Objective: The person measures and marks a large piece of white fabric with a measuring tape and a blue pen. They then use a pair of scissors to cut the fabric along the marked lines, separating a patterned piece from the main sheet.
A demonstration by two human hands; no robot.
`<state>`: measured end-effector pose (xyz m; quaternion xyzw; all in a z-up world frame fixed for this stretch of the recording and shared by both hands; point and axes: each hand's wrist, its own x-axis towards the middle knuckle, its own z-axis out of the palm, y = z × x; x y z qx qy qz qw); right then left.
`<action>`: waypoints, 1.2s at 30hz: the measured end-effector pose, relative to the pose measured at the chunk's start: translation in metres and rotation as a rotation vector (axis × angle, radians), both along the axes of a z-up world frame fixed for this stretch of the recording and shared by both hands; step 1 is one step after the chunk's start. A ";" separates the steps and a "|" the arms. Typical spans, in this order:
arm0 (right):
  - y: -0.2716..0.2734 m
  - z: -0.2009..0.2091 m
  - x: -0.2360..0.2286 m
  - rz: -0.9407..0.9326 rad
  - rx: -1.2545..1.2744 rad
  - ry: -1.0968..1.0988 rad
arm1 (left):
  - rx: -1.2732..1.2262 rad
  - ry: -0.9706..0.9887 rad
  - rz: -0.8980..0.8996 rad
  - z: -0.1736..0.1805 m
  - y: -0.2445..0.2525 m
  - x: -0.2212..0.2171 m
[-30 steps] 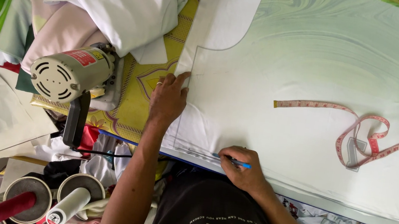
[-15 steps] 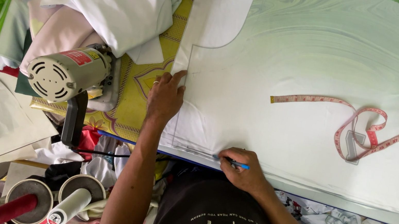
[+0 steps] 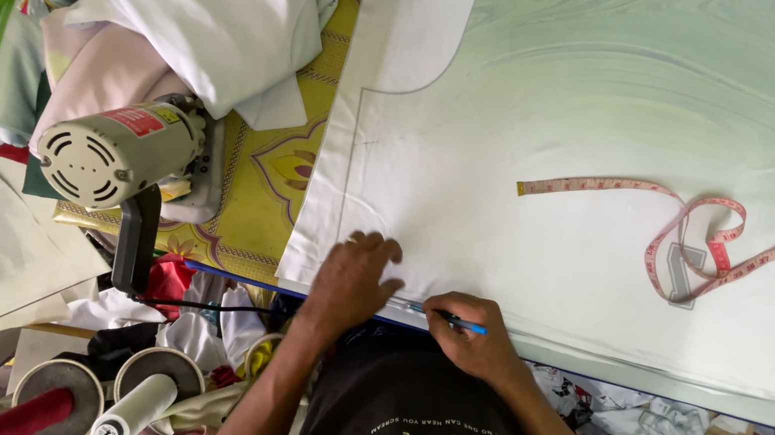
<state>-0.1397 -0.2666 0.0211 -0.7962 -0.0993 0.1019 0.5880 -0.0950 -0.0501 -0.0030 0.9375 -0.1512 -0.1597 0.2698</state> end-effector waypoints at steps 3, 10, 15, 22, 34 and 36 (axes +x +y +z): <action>0.003 0.003 0.001 0.014 -0.013 -0.017 | 0.058 0.035 -0.025 0.016 -0.004 -0.009; -0.007 0.000 0.001 0.070 -0.074 -0.049 | 0.074 0.132 0.008 0.018 -0.002 -0.013; -0.059 0.024 0.039 -0.157 -0.148 -0.094 | 0.078 0.164 -0.012 0.016 0.000 -0.013; -0.137 0.027 0.128 -0.150 -1.133 -0.219 | 0.075 0.112 0.008 0.025 -0.002 -0.016; -0.085 0.039 0.110 -0.023 -1.112 -0.047 | -0.660 0.253 0.545 0.030 0.002 -0.016; -0.027 0.072 0.083 0.000 -0.649 0.028 | -0.957 0.367 0.614 0.051 -0.007 -0.007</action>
